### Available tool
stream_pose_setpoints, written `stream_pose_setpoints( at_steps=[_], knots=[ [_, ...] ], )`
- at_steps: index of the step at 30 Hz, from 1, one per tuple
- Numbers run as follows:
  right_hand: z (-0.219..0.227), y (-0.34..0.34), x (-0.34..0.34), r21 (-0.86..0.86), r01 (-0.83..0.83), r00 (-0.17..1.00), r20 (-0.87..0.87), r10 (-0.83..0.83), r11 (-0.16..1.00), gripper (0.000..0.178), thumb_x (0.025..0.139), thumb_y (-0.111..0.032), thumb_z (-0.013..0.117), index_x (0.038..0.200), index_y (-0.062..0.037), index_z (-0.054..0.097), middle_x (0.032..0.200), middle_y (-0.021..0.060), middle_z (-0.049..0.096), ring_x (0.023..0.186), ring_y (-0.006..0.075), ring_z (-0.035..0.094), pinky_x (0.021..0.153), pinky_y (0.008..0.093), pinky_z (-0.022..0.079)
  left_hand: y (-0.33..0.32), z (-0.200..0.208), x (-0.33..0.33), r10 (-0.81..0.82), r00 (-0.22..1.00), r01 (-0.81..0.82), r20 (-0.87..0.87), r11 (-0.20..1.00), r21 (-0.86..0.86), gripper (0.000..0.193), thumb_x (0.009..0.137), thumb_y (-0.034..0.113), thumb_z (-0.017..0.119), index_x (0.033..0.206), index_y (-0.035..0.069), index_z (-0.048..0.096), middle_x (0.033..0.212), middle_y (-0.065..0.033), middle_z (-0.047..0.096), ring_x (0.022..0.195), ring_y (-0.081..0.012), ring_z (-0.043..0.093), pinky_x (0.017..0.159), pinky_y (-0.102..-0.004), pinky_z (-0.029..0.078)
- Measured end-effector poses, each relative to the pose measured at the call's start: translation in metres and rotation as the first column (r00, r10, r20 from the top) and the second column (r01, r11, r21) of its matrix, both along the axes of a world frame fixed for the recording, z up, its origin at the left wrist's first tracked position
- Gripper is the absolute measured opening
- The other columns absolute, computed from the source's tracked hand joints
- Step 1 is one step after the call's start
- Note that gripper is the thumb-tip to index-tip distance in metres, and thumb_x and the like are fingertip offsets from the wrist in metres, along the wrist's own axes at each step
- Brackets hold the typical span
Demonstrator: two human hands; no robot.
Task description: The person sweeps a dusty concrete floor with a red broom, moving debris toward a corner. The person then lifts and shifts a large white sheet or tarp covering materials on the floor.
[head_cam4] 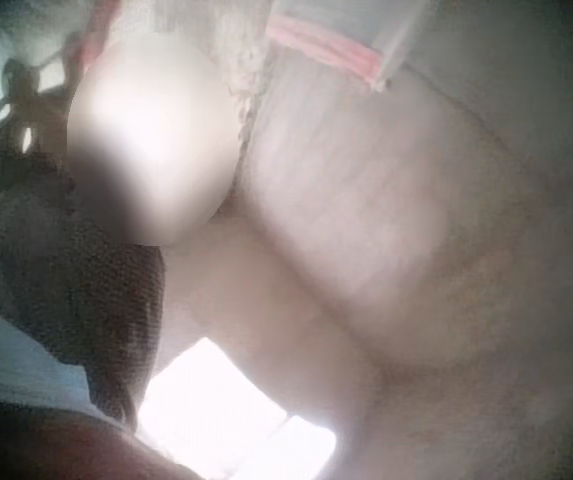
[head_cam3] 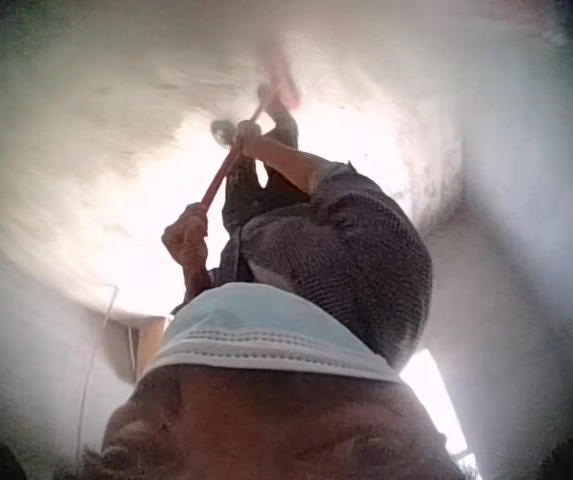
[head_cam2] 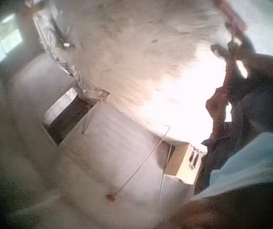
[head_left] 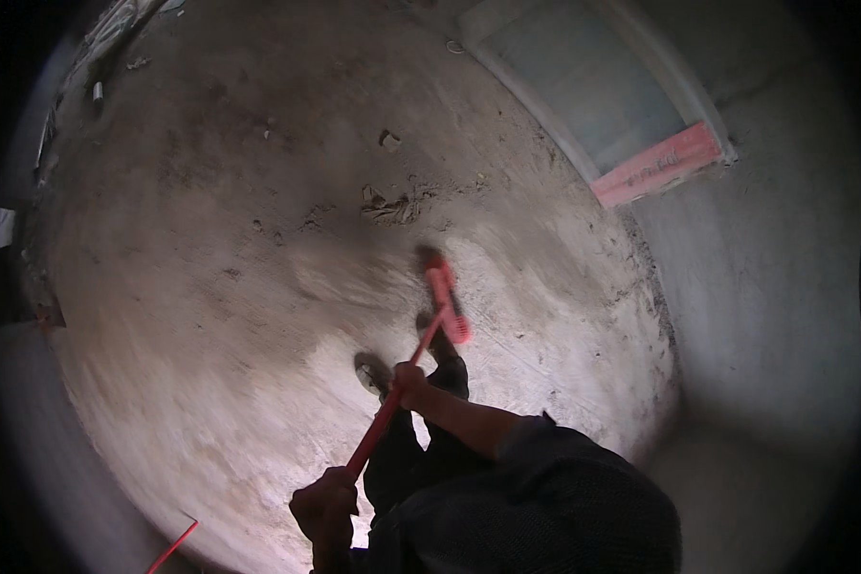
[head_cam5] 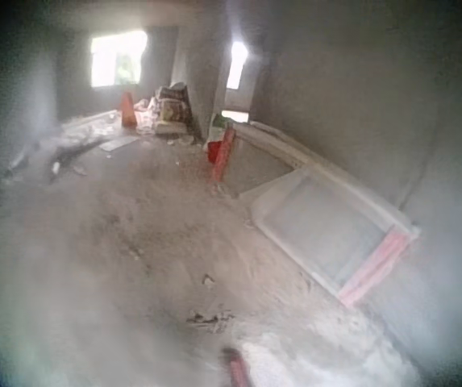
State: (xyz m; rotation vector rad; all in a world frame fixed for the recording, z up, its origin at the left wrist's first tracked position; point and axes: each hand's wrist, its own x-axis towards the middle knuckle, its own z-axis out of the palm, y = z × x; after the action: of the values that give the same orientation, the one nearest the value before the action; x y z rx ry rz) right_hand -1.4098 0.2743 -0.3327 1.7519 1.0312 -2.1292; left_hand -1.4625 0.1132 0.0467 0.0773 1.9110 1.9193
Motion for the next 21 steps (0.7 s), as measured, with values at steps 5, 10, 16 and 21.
stream_pose_setpoints(
  at_steps=[5, 10, 16, 21],
  knots=[
    [-0.043, -0.054, -0.055, -0.165, 0.173, 0.985, 0.011, -0.174, 0.971, 0.019, 0.086, -0.015, 0.063, 0.074, -0.0119, 0.048, 0.060, 0.0048, 0.046, 0.046, 0.0192, 0.046, 0.043, 0.0367, 0.040, -0.026, 0.019, -0.008, -0.062, 0.971, 0.058, -0.229, 0.998, -0.028, 0.016, 0.070, 0.004, 0.064, 0.057, 0.000, 0.055, 0.055, -0.0086, 0.051, 0.052, -0.0203, 0.050, 0.052, -0.0332, 0.038],
    [0.111, -0.135, -0.143, -0.366, -0.082, 0.987, -0.161, 0.024, 0.927, 0.022, 0.088, -0.017, 0.065, 0.072, -0.0106, 0.051, 0.059, 0.0030, 0.048, 0.047, 0.0171, 0.046, 0.045, 0.0353, 0.040, -0.028, 0.084, -0.006, -0.240, 0.839, 0.131, -0.489, 0.960, -0.246, 0.022, 0.081, -0.001, 0.059, 0.060, -0.001, 0.051, 0.051, -0.0090, 0.048, 0.044, -0.0236, 0.045, 0.048, -0.0378, 0.044],
    [0.159, -0.100, -0.154, -0.402, 0.109, 0.962, -0.189, -0.199, 0.909, 0.023, 0.089, -0.016, 0.065, 0.072, -0.0098, 0.050, 0.060, 0.0036, 0.050, 0.048, 0.0170, 0.048, 0.045, 0.0344, 0.041, -0.025, 0.101, -0.019, -0.201, 0.730, 0.278, -0.653, 0.960, 0.016, 0.023, 0.080, -0.001, 0.059, 0.059, -0.001, 0.050, 0.051, -0.0091, 0.047, 0.044, -0.0235, 0.045, 0.047, -0.0380, 0.043],
    [0.137, -0.013, -0.114, -0.239, 0.311, 0.929, -0.129, -0.348, 0.920, 0.020, 0.086, -0.018, 0.066, 0.073, -0.0084, 0.056, 0.062, 0.0051, 0.054, 0.052, 0.0197, 0.054, 0.049, 0.0379, 0.048, 0.022, 0.112, -0.019, -0.222, 0.782, 0.334, -0.582, 0.938, 0.091, 0.025, 0.078, -0.004, 0.059, 0.055, -0.001, 0.047, 0.052, -0.0100, 0.047, 0.045, -0.0242, 0.045, 0.048, -0.0408, 0.042]
  ],
)
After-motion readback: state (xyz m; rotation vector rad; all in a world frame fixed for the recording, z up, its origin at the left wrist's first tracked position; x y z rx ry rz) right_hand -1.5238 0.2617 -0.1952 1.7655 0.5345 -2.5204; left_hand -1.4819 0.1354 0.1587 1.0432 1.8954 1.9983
